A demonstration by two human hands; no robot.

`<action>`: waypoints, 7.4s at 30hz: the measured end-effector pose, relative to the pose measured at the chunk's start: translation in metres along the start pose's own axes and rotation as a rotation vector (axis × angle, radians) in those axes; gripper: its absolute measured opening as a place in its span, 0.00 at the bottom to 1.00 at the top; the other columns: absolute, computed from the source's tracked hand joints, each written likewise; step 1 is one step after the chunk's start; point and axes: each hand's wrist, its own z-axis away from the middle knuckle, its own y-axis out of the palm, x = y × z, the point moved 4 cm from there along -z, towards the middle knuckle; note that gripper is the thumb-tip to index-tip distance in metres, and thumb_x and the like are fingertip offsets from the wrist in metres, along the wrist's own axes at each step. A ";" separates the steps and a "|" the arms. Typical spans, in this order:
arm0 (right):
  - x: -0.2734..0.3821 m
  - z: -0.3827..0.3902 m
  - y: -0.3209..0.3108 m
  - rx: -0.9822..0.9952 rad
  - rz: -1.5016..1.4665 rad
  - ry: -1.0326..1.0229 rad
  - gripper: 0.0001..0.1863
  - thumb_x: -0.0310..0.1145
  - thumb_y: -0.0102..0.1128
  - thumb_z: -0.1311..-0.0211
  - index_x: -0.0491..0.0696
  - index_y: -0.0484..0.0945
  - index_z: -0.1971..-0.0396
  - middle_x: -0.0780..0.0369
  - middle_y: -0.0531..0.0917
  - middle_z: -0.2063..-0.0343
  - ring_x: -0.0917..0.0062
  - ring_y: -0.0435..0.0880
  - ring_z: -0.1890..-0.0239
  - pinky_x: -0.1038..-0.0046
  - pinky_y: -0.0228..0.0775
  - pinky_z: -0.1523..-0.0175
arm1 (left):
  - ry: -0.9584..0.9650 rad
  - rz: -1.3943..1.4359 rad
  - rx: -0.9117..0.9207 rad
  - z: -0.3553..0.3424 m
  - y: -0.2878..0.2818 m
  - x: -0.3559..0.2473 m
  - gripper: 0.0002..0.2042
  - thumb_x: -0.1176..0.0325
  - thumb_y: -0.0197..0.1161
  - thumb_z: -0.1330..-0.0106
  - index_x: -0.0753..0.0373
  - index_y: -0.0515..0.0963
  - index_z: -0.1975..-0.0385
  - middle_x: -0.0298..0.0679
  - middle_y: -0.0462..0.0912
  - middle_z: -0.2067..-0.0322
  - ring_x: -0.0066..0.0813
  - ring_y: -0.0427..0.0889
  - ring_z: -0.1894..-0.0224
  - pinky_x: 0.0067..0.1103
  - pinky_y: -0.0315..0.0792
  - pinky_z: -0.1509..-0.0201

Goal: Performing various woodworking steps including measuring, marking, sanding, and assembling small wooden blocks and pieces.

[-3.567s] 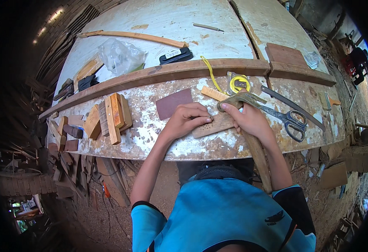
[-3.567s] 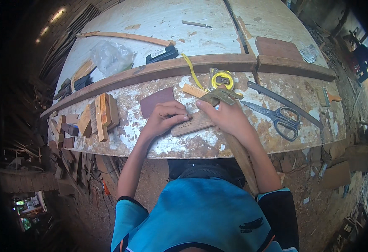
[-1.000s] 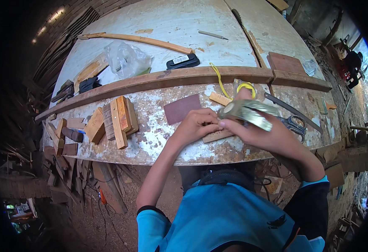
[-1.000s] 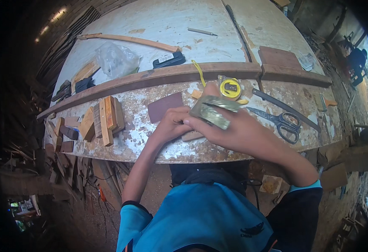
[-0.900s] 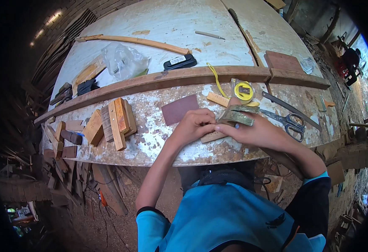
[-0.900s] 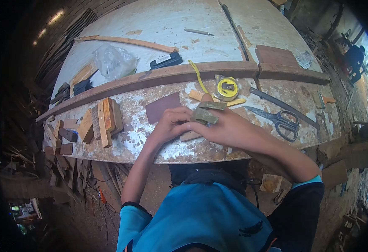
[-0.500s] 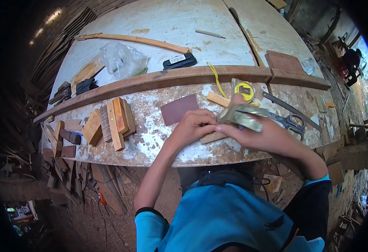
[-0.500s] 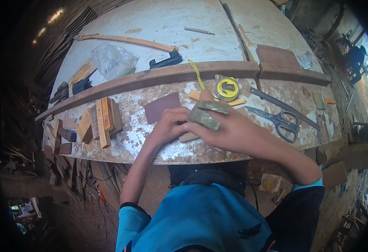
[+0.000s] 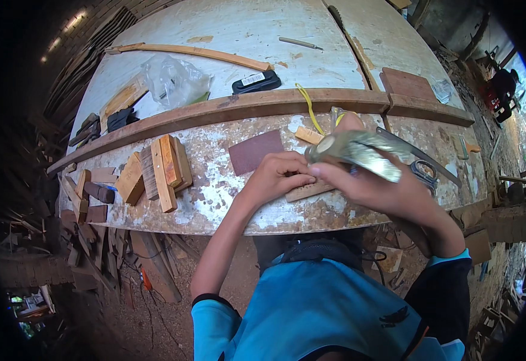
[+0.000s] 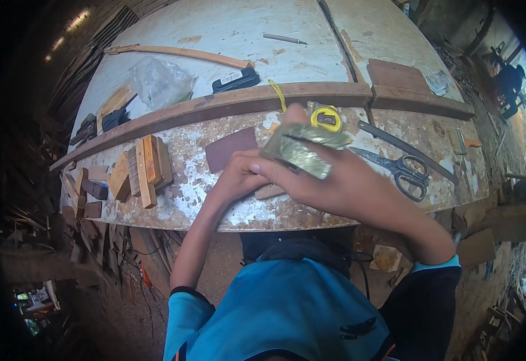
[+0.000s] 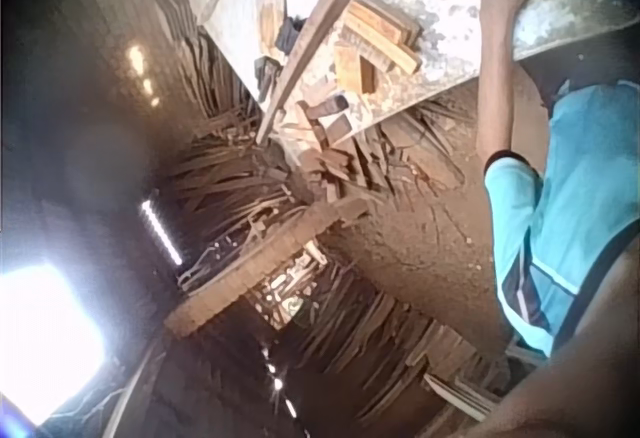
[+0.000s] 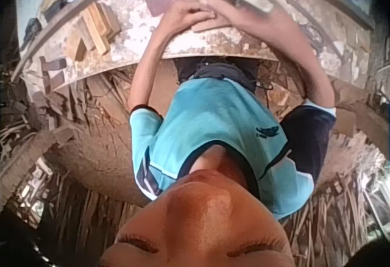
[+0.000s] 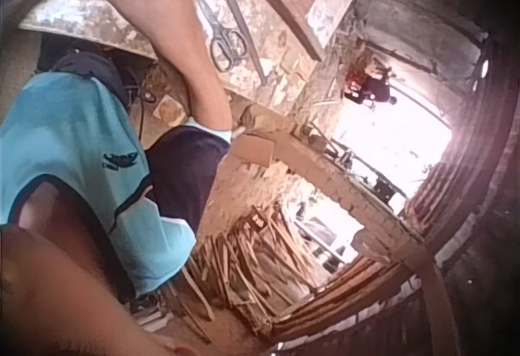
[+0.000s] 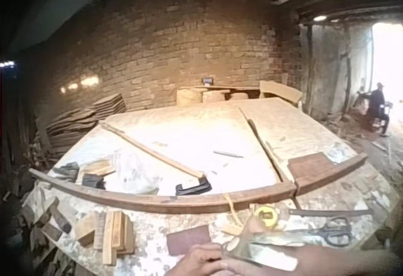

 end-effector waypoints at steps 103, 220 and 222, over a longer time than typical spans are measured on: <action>-0.048 -0.008 -0.002 -0.245 -0.069 -0.152 0.16 0.42 0.59 0.40 0.44 0.68 0.69 0.65 0.71 0.83 0.82 0.71 0.81 0.78 0.63 0.75 | 0.023 -0.136 -0.036 -0.001 0.005 -0.001 0.06 0.72 0.66 0.45 0.67 0.81 0.70 0.42 0.83 0.70 0.37 0.83 0.67 0.26 0.75 0.62; -0.125 -0.013 -0.009 -0.071 -0.446 0.236 0.20 0.48 0.55 0.36 0.45 0.64 0.62 0.68 0.69 0.83 0.87 0.69 0.85 0.83 0.61 0.83 | -0.203 -0.027 -0.124 0.009 0.009 0.000 0.06 0.72 0.65 0.43 0.65 0.83 0.68 0.41 0.83 0.70 0.27 0.81 0.67 0.20 0.73 0.62; -0.125 -0.013 -0.010 -0.074 -0.441 0.230 0.20 0.48 0.55 0.36 0.45 0.64 0.62 0.68 0.69 0.83 0.87 0.69 0.85 0.83 0.61 0.83 | -0.207 -0.023 -0.122 0.009 0.009 -0.001 0.06 0.73 0.65 0.43 0.65 0.83 0.68 0.40 0.83 0.70 0.26 0.81 0.66 0.20 0.73 0.61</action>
